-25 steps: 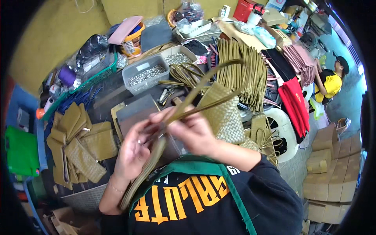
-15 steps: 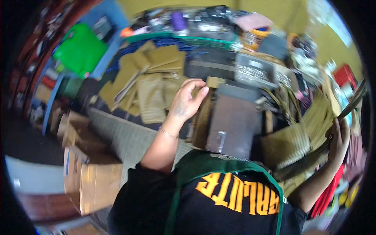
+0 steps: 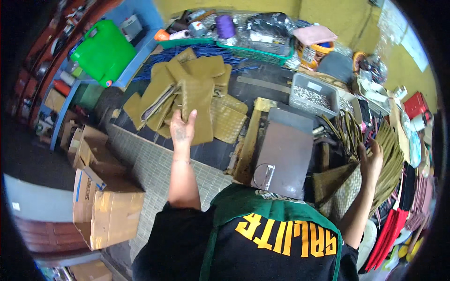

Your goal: The person attaches straps to woven pouches by looping the woven straps, inserting metal fasteners into them by hand, and securing the straps to the pouches.

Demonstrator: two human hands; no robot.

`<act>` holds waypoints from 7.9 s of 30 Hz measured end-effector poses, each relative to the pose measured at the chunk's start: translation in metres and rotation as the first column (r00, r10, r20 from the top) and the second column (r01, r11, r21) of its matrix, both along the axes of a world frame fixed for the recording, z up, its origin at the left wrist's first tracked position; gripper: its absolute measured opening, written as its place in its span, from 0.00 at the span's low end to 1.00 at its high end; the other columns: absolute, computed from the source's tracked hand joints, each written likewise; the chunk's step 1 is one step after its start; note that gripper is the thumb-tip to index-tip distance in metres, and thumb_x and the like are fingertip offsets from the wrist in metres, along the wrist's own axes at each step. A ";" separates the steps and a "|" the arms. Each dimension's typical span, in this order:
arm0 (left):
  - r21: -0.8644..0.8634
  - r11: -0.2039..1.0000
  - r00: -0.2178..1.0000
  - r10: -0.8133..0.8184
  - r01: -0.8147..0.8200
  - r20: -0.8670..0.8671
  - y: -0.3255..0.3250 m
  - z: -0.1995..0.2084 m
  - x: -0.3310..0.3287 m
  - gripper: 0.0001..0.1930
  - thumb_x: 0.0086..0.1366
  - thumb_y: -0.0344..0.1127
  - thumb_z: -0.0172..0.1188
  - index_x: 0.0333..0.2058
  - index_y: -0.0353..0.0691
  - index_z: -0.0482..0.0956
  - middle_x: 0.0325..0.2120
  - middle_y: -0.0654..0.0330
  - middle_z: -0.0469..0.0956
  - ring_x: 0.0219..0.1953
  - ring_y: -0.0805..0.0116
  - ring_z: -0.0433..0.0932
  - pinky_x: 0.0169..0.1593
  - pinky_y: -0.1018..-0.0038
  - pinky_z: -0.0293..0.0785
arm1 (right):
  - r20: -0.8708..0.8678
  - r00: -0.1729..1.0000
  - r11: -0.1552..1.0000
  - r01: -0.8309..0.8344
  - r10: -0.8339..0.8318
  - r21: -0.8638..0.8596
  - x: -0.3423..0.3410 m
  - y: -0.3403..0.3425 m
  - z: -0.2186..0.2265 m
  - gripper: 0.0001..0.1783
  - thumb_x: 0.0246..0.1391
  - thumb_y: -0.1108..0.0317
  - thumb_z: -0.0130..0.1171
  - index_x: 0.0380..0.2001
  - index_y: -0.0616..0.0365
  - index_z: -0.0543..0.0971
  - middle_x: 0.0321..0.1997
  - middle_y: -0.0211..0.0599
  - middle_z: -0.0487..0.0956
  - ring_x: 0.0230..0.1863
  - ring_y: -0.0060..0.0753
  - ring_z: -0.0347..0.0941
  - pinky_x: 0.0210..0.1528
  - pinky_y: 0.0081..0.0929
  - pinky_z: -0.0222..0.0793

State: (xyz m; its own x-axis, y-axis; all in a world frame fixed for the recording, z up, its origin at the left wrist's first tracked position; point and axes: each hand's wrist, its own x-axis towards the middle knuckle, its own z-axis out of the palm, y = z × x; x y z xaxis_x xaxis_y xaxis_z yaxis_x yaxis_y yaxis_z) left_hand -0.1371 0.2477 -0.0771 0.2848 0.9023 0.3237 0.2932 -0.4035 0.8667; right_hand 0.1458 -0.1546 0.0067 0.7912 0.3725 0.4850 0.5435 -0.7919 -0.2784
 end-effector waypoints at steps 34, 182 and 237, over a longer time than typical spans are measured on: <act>0.482 0.571 0.720 -0.662 0.664 -0.208 -0.180 0.059 0.081 0.15 0.49 0.28 0.57 0.37 0.31 0.70 0.31 0.51 0.70 0.33 0.56 0.70 0.38 0.69 0.67 | -0.054 0.753 0.686 -0.565 0.655 0.458 -0.102 0.096 -0.017 0.08 0.42 0.74 0.52 0.29 0.62 0.70 0.24 0.43 0.69 0.26 0.42 0.68 0.28 0.32 0.65; -0.315 0.300 0.420 -0.788 0.900 0.451 -0.197 0.082 0.088 0.10 0.60 0.33 0.41 0.24 0.34 0.66 0.19 0.59 0.68 0.23 0.73 0.68 0.30 0.78 0.65 | -0.027 0.791 -0.136 0.139 0.611 0.981 -0.003 -0.082 0.037 0.14 0.50 0.72 0.47 0.42 0.63 0.67 0.28 0.36 0.74 0.21 0.17 0.70 0.21 0.08 0.66; -0.212 0.401 0.451 -0.831 0.891 0.326 -0.188 0.079 0.090 0.13 0.60 0.33 0.47 0.40 0.31 0.68 0.20 0.65 0.69 0.24 0.79 0.69 0.30 0.83 0.66 | -0.884 0.467 0.943 0.281 0.026 0.176 0.059 -0.147 -0.021 0.02 0.37 0.73 0.54 0.21 0.59 0.73 0.20 0.30 0.73 0.20 0.19 0.66 0.20 0.17 0.63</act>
